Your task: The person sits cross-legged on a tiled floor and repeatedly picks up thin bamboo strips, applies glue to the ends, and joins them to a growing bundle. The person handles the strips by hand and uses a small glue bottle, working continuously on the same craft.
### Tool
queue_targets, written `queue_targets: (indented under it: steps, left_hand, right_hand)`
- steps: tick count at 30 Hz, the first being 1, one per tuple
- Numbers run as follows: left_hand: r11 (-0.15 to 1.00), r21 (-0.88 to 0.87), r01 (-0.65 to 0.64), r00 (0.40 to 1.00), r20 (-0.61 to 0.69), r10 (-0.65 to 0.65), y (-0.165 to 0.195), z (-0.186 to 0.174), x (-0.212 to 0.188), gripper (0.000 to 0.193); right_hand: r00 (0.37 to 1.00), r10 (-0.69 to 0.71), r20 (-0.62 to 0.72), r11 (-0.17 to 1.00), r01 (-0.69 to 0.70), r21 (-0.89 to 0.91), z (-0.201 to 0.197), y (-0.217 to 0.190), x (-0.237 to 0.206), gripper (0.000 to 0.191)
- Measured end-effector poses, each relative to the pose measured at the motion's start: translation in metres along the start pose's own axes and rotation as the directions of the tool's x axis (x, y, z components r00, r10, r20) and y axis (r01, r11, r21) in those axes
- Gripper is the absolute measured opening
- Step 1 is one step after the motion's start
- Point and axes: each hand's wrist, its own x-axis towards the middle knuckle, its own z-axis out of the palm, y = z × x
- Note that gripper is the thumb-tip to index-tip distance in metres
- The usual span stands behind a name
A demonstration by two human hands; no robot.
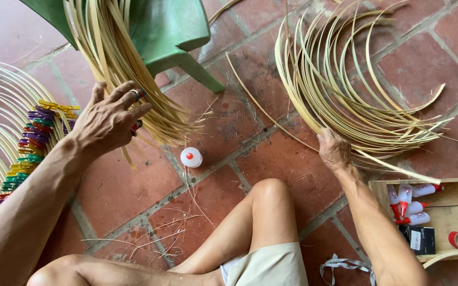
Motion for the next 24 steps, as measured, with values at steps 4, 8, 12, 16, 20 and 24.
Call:
queue_targets:
  steps: [4, 8, 12, 16, 20, 24]
  left_hand:
    - [0.996, -0.059, 0.061, 0.998, -0.001, -0.062, 0.002, 0.001, 0.000, 0.056]
    - [0.979, -0.143, 0.148, 0.987, -0.046, -0.156, 0.002, -0.002, -0.007, 0.055]
    - [0.912, -0.306, 0.272, 0.934, -0.143, -0.327, -0.004, 0.001, -0.029, 0.057]
    - [0.793, -0.529, 0.302, 0.878, -0.171, -0.448, 0.016, 0.025, -0.062, 0.042]
    - [0.772, -0.592, 0.231, 0.836, -0.285, -0.468, 0.075, 0.053, -0.096, 0.040]
    - [0.639, -0.745, 0.191, 0.862, -0.184, -0.473, 0.138, 0.050, -0.117, 0.037]
  right_hand:
    - [0.991, 0.083, -0.102, 0.984, -0.065, 0.165, -0.026, -0.007, 0.005, 0.019]
    - [0.976, 0.215, -0.041, 0.831, -0.161, 0.533, -0.090, -0.021, 0.016, 0.014]
    - [0.940, 0.339, -0.036, 0.450, -0.129, 0.883, -0.177, -0.046, 0.000, 0.017]
    - [0.926, 0.336, -0.171, 0.456, -0.001, 0.890, -0.239, -0.070, -0.068, 0.023]
    - [0.814, 0.489, -0.313, 0.761, -0.223, 0.609, -0.180, -0.096, -0.130, 0.019]
    - [0.829, 0.434, -0.353, 0.760, -0.127, 0.638, -0.092, -0.114, -0.171, 0.015]
